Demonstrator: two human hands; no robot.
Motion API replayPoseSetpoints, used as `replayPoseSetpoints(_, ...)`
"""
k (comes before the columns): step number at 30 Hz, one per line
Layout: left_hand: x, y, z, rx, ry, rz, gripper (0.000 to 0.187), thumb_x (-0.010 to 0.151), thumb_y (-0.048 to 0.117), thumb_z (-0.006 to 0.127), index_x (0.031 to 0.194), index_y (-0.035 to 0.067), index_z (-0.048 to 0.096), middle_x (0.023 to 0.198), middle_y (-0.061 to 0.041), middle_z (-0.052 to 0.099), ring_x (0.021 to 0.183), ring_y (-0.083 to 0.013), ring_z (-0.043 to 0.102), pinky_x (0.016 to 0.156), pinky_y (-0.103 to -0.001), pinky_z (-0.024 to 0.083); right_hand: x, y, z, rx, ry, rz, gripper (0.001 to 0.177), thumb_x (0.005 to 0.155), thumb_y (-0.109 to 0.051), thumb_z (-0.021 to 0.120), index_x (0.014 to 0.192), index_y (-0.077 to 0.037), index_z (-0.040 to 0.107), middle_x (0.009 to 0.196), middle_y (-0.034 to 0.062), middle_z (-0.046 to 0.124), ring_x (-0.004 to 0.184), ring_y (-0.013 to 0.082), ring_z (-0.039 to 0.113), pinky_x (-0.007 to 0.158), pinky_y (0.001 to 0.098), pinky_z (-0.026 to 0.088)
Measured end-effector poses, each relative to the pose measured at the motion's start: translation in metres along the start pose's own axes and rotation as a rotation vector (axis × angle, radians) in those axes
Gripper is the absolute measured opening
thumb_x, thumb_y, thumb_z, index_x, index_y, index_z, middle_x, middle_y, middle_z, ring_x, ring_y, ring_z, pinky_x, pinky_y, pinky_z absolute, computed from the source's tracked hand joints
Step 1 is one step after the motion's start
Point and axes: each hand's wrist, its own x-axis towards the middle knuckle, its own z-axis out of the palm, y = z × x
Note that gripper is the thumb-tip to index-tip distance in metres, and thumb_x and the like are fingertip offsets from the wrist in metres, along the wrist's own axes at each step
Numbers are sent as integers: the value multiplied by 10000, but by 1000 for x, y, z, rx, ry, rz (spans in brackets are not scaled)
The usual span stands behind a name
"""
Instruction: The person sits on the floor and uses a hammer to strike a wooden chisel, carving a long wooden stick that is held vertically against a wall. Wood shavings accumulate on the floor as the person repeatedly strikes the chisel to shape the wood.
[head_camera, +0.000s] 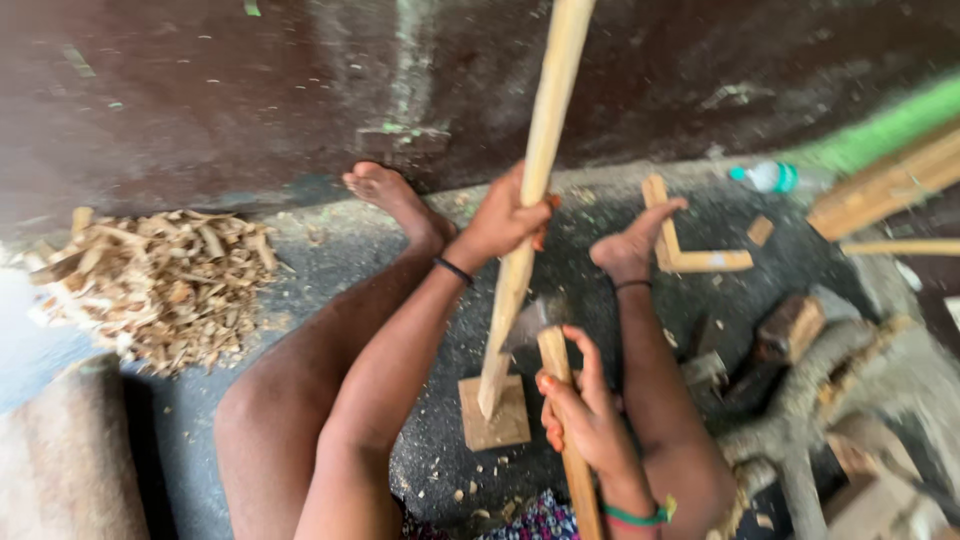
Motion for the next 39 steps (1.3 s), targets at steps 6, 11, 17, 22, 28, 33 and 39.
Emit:
replayPoseSetpoints(6, 4, 7, -3, 116, -8, 4, 272, 921, 44, 600, 1166, -14, 497, 711, -59, 621, 493, -136, 628, 447, -302, 520, -36, -82, -18, 13, 86, -229, 664, 921, -13, 540, 1450, -271, 234, 979, 133, 594, 504, 103, 511, 383, 252, 449)
replayPoseSetpoints(11, 4, 11, 0, 95, -9, 17, 201, 939, 35, 609, 1078, -44, 488, 724, -60, 613, 519, -145, 642, 457, -319, 520, -65, -103, -18, 257, -41, -649, 693, 977, -66, 609, 1524, -283, 242, 1000, 127, 574, 547, 118, 546, 436, 227, 470)
replayPoseSetpoints(17, 1, 12, 1, 135, -17, 16, 280, 905, 45, 594, 1160, -30, 505, 742, -55, 632, 505, -137, 648, 450, -312, 529, -1, -1, 3, 1, 14, -69, 623, 951, -103, 546, 1480, -245, 248, 881, 91, 584, 454, 99, 490, 344, 243, 414)
replayPoseSetpoints(22, 6, 13, -1, 151, -34, 1, 310, 922, 71, 625, 1188, -30, 499, 749, -61, 639, 514, -142, 657, 461, -317, 539, 11, 10, 6, 23, -28, -15, 664, 936, -71, 539, 1501, -228, 229, 871, 91, 571, 445, 106, 489, 333, 256, 418)
replayPoseSetpoints(28, 3, 15, -4, 216, -40, -9, 287, 936, 79, 638, 1165, -42, 517, 720, -73, 639, 536, -155, 679, 489, -322, 556, -28, -78, -1, -16, 68, -203, 623, 929, -53, 555, 1444, -219, 247, 921, 131, 584, 475, 99, 493, 360, 240, 416)
replayPoseSetpoints(33, 1, 32, -1, 256, -48, 7, 350, 917, 90, 613, 1227, -22, 495, 718, -54, 656, 537, -145, 699, 496, -314, 575, -61, -112, -12, 92, 78, -559, 656, 951, -61, 553, 1490, -241, 225, 995, 133, 588, 494, 93, 515, 381, 224, 435)
replayPoseSetpoints(39, 0, 24, -3, 242, -52, 33, 394, 896, 99, 604, 1253, -11, 480, 744, -50, 666, 538, -141, 696, 502, -309, 581, 3, -3, 6, -29, -11, -35, 630, 958, -121, 569, 1481, -308, 271, 831, 85, 584, 437, 93, 485, 339, 248, 409)
